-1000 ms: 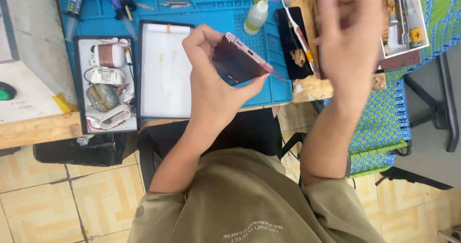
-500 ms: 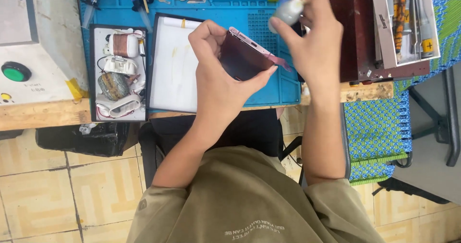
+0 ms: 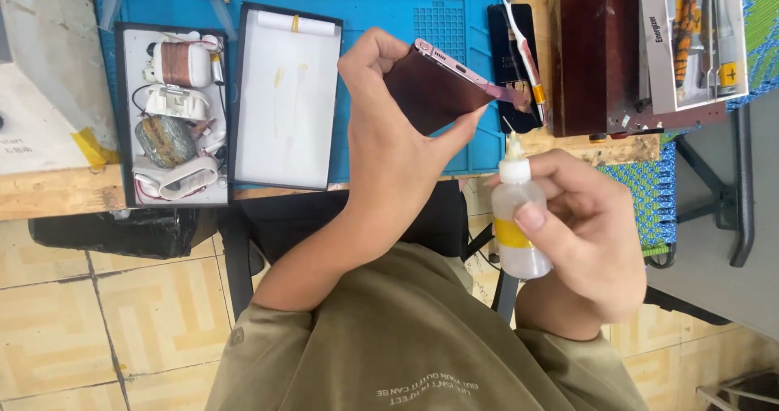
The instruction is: Applying adhesive to the edges of a smartphone frame and re-attaching the back panel.
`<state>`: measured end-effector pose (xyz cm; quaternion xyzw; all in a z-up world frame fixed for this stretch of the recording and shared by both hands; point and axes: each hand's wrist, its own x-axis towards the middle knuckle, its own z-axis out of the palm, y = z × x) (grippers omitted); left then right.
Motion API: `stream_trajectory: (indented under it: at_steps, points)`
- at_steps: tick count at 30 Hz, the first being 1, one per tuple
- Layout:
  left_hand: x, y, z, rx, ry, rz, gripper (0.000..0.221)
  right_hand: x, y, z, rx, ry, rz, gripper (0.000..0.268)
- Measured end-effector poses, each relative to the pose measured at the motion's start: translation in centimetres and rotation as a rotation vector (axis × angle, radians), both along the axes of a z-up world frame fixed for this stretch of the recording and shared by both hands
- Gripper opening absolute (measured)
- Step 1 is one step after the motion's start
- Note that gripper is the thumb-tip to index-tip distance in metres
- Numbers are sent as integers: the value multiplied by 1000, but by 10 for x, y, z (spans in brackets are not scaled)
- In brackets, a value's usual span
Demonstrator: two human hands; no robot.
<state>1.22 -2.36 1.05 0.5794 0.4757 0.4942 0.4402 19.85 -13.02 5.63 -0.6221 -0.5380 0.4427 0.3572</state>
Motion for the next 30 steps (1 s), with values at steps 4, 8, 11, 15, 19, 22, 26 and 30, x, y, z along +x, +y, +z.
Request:
stream_trajectory:
  at_steps: [4,8,11,15,19,22,26,30]
  points:
    - [1,0,-6,34,23,14,83,-6,11,-2,-13,17,-40,38]
    - [1,0,-9,54,38,14,85,-9,16,0,-29,-23,-52,33]
    - [2,1,-8,37,37,24,82,-10,16,-1,-28,-22,-50,32]
    - [1,2,-8,50,21,20,83,-11,16,-1,-47,14,-59,29]
    - [-4,3,-1,23,3,20,82,-1,7,5,45,-56,4,54]
    - [-16,5,4,12,-9,-22,83,0,7,4,348,-50,-93,55]
    - [-24,5,4,97,23,-64,87,15,62,-22,534,-292,-148,14]
    - [-24,2,9,35,-10,-67,83,7,128,-57,509,-333,-31,30]
